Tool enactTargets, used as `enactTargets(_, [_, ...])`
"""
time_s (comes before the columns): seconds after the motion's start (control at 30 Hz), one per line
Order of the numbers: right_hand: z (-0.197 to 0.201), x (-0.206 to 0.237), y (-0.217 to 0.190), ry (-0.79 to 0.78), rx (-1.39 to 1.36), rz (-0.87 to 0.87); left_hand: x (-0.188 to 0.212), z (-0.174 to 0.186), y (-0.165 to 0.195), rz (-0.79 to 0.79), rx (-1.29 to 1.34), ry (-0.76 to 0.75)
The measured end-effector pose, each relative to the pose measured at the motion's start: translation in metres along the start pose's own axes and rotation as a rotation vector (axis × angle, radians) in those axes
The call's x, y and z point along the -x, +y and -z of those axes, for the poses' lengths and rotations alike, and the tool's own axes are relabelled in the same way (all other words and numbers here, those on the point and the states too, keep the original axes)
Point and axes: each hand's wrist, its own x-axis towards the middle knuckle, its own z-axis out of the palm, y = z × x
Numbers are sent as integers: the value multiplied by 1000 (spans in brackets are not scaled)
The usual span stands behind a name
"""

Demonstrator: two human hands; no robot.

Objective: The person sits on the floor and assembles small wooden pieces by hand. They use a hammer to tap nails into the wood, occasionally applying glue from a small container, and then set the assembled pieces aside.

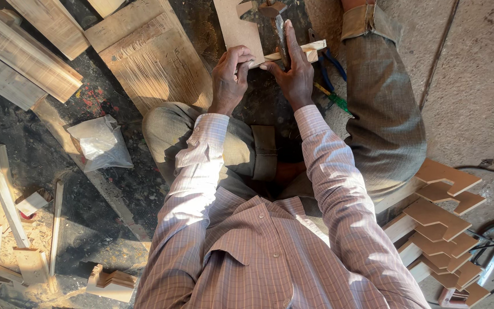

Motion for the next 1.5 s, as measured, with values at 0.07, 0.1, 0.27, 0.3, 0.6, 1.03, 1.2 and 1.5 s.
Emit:
enactTargets(0.07, [1, -1, -1, 2, -3, 4, -1, -1, 0, -21, -23, 2])
enactTargets(0.1, [2, -2, -2, -2, -13, -7, -1, -2, 1, -3, -9, -2])
enactTargets(0.27, [5, -4, -4, -1, 10, 9, -3, -3, 2, -9, -24, -1])
enactTargets(0.3, [5, -5, -4, -1, 6, 4, -3, -3, 2, -6, -22, -1])
enactTargets(0.6, [6, -7, -4, 3, -19, -3, -4, -4, 2, -18, -41, 7])
enactTargets(1.03, [15, -3, -5, -41, -117, -51, -4, -4, 9, -120, -127, 18])
enactTargets(1.2, [53, 3, -42, -33, -56, 46, -3, -1, 9, -89, -147, 38])
enactTargets(1.5, [84, 27, -121, -196, 250, 94, 2, 17, 11, -113, -142, 83])
